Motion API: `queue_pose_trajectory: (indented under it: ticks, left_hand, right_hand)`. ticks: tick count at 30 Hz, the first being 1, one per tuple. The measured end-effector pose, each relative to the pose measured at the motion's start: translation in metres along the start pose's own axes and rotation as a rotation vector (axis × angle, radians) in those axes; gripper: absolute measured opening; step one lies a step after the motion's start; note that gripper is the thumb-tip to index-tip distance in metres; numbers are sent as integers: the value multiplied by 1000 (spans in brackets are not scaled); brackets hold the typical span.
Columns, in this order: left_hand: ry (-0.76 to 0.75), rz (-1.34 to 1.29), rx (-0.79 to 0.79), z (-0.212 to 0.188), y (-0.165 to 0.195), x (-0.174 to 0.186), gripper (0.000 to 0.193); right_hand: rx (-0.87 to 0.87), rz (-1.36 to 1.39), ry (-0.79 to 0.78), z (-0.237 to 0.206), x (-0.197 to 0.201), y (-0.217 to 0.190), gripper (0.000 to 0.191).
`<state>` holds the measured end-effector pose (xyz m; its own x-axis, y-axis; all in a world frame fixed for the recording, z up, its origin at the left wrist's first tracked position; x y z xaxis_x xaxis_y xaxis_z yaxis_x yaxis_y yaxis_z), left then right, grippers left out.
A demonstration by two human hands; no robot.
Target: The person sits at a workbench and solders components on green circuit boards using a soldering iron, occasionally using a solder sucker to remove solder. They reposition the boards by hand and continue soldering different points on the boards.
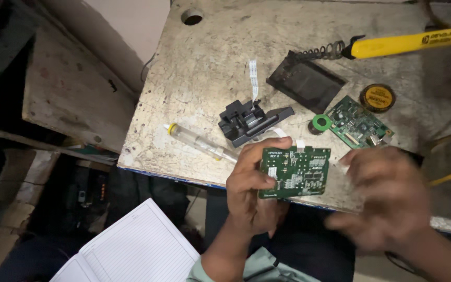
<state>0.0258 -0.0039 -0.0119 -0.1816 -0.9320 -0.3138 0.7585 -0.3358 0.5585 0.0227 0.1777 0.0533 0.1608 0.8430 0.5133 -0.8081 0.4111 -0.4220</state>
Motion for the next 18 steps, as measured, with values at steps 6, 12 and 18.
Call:
queue_pose_trajectory:
  ticks: [6,12,18]
  left_hand:
    - [15,-237,18,3,-4,-3,29]
    - [-18,-130,44,5,1,2,35]
    - [9,-84,84,4,2,7,50]
  right_hand:
    - [-640,90,160,9,33,20,50]
    - [-599,209,228,18,45,71,21]
    - [-409,-117,23,41,54,100,38]
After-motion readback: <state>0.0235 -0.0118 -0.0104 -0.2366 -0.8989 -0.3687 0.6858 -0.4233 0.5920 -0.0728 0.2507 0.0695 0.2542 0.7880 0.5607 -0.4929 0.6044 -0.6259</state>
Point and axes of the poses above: each hand's wrist, its own z-axis towards the middle knuckle, its own x-axis out of the back of the hand, y = z × x, the point moved 4 cm from there along z, towards the middle knuckle, and after that the axes turned 8 degrees about -z, right-handed, at the moved point
